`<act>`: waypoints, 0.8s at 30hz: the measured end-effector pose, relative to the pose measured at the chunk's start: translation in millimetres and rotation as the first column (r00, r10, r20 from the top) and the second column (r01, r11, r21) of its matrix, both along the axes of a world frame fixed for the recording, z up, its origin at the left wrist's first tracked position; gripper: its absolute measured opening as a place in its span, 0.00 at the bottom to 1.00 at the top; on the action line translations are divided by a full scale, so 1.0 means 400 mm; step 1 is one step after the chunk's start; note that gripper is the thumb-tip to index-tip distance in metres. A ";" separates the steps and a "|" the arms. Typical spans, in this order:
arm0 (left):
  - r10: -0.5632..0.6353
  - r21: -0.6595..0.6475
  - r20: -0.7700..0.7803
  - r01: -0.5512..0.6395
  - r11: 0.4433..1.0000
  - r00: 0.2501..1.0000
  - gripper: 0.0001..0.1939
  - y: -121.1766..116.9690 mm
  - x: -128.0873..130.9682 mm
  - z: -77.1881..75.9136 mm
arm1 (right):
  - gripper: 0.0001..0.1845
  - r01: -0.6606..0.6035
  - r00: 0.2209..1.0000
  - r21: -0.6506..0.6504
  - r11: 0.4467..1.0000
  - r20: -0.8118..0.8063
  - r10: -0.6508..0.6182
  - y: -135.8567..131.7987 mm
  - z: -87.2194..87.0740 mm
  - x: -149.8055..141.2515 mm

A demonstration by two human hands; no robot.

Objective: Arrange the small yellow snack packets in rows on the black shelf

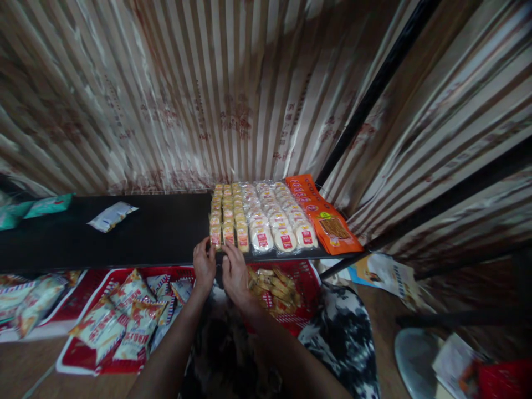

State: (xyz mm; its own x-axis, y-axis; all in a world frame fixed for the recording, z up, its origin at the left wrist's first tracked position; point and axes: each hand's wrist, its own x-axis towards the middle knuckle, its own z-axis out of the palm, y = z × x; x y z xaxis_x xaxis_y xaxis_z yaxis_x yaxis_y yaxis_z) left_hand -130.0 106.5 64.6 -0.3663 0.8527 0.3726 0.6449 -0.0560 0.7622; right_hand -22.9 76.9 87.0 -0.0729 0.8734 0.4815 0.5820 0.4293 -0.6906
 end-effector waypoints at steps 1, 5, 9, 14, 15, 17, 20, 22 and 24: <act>0.012 0.010 0.007 -0.012 1.000 1.000 0.19 0.000 0.000 -0.001 | 0.21 0.011 1.000 0.035 0.999 0.027 -0.012 0.003 0.002 0.008; 0.093 0.059 0.078 -0.098 0.993 0.993 0.22 0.013 -0.002 0.003 | 0.23 0.069 0.982 0.132 0.989 0.166 -0.090 0.032 0.012 0.037; 0.061 0.011 0.237 -0.065 0.998 0.970 0.26 0.050 0.005 0.030 | 0.24 0.138 0.933 0.143 0.980 0.313 -0.177 0.079 0.021 0.056; -0.013 -0.053 0.392 0.037 0.998 0.920 0.31 0.110 0.013 0.056 | 0.25 0.175 0.881 0.115 0.978 0.425 -0.208 0.134 0.036 0.058; -0.029 -0.057 0.405 0.058 0.997 0.914 0.31 0.119 0.014 0.055 | 0.26 0.175 0.876 0.112 0.978 0.436 -0.206 0.142 0.037 0.057; -0.058 -0.067 0.423 0.095 0.993 0.904 0.32 0.134 0.016 0.048 | 0.26 0.178 0.872 0.108 0.978 0.443 -0.208 0.157 0.035 0.054; -0.088 -0.087 0.437 0.139 0.986 0.895 0.32 0.145 0.022 0.034 | 0.26 0.174 0.877 0.099 0.980 0.437 -0.200 0.171 0.027 0.049; -0.111 -0.096 0.425 0.166 0.981 0.898 0.31 0.146 0.028 0.029 | 0.25 0.161 0.881 0.088 0.983 0.437 -0.183 0.176 0.023 0.047; -0.142 -0.105 0.390 0.198 0.975 0.910 0.31 0.146 0.034 0.028 | 0.26 0.149 0.880 0.066 0.987 0.447 -0.163 0.179 0.021 0.045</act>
State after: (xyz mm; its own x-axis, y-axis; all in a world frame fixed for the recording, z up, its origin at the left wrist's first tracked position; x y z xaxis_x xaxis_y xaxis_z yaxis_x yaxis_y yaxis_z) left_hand -116.4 165.0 75.6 -0.3008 0.9475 0.1086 0.2975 -0.0150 0.9546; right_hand -5.0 148.3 95.5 -0.1517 0.8775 0.4549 0.8878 0.3233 -0.3276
